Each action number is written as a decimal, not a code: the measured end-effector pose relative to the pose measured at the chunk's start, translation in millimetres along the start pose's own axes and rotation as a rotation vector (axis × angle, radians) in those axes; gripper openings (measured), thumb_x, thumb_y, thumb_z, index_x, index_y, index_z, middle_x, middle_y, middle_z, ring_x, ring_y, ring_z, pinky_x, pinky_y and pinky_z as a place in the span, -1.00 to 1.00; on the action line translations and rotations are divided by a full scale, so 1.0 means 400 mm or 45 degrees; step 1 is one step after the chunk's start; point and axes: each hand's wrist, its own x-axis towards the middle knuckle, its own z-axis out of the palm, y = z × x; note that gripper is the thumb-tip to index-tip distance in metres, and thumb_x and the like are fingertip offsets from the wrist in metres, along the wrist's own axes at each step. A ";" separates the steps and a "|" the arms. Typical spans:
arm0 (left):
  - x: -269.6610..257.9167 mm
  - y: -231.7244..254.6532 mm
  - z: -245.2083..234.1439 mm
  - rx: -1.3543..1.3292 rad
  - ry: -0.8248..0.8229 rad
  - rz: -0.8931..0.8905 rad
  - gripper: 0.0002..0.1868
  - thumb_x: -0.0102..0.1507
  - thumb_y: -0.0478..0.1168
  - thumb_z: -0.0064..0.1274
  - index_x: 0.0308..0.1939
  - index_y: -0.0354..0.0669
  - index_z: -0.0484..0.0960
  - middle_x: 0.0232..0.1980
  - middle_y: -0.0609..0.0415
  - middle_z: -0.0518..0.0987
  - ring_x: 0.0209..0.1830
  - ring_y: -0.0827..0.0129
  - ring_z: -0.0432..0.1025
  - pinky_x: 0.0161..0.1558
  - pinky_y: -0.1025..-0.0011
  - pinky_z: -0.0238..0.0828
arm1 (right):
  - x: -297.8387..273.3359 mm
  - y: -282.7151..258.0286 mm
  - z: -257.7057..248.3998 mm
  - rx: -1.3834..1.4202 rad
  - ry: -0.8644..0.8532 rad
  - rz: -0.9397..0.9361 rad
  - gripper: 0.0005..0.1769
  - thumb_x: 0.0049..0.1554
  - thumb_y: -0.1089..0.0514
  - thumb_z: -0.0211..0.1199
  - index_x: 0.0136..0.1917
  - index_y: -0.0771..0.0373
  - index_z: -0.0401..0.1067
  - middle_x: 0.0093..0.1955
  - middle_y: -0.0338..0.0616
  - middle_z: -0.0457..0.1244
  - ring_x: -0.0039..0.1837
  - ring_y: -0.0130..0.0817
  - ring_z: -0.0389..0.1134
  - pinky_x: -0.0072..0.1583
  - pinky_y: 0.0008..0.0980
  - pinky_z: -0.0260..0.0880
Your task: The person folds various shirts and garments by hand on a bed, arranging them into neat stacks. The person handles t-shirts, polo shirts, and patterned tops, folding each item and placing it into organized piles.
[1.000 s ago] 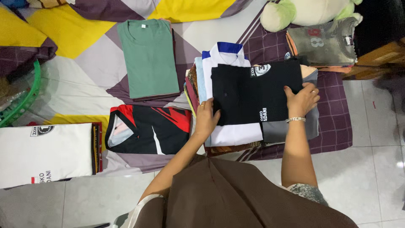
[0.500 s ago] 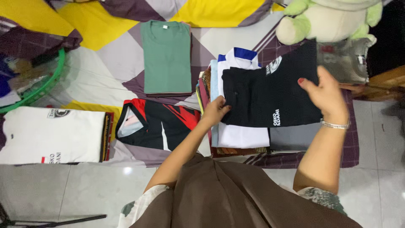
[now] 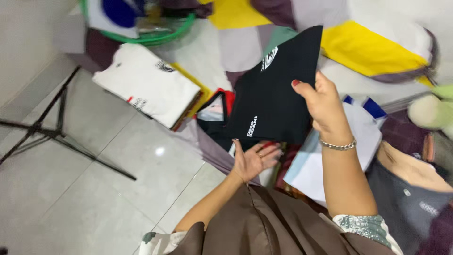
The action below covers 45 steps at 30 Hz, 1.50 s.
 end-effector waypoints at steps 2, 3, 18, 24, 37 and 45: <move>-0.048 0.010 0.069 0.017 -0.171 0.110 0.35 0.01 0.78 -0.33 0.51 -0.23 0.23 0.56 -0.32 0.21 0.56 -0.23 0.12 0.50 -0.13 0.06 | 0.032 0.027 0.076 -0.060 -0.056 0.010 -0.61 0.21 0.36 0.18 0.31 0.37 0.37 0.20 -0.22 0.34 0.19 -0.50 0.36 0.27 -0.45 0.37; -0.066 0.029 0.104 0.064 -0.233 0.219 0.34 0.03 0.77 -0.29 0.48 -0.29 0.24 0.55 -0.31 0.24 0.56 -0.21 0.14 0.50 -0.15 0.07 | 0.048 0.039 0.109 -0.092 -0.078 0.015 -0.63 0.21 0.37 0.18 0.30 0.36 0.38 0.19 -0.23 0.35 0.19 -0.51 0.36 0.26 -0.45 0.37; -0.305 0.947 0.225 0.420 0.200 1.183 -0.55 0.39 -0.11 0.01 0.24 -0.38 0.51 0.23 -0.18 0.58 0.22 0.00 0.49 0.29 0.04 0.44 | 0.288 0.397 0.584 0.344 -0.350 0.305 -0.40 0.20 0.33 0.16 0.47 0.15 0.14 0.37 -0.17 0.21 0.33 -0.29 0.28 0.28 -0.07 0.31; -0.354 1.228 0.041 0.844 0.875 1.181 -0.50 0.34 -0.15 0.10 0.34 -0.11 0.37 0.30 -0.08 0.51 0.19 0.08 0.51 0.22 0.01 0.47 | 0.388 0.871 0.668 0.275 -0.257 0.807 -0.48 0.18 0.17 0.19 0.39 -0.02 0.18 0.34 -0.30 0.21 0.28 -0.20 0.33 0.13 -0.03 0.42; -0.344 1.201 -0.173 1.219 1.288 1.151 -0.67 0.28 -0.31 0.13 0.13 -0.13 0.49 -0.13 0.16 0.62 -0.21 0.42 0.53 -0.28 0.32 0.55 | 0.399 1.179 0.569 0.078 -0.200 0.805 -0.79 0.20 0.11 0.28 -0.03 0.21 0.31 0.00 -0.27 0.35 -0.09 -0.38 0.41 -0.01 -0.35 0.50; -0.339 1.170 -0.204 1.228 1.470 1.066 -0.73 0.29 -0.34 0.12 0.07 -0.12 0.52 -0.19 0.17 0.60 -0.30 0.45 0.49 -0.40 0.39 0.48 | 0.367 1.148 0.582 -0.047 -0.150 0.879 -0.79 0.21 0.09 0.28 -0.06 0.23 0.34 -0.09 -0.24 0.32 -0.11 -0.42 0.42 0.00 -0.35 0.55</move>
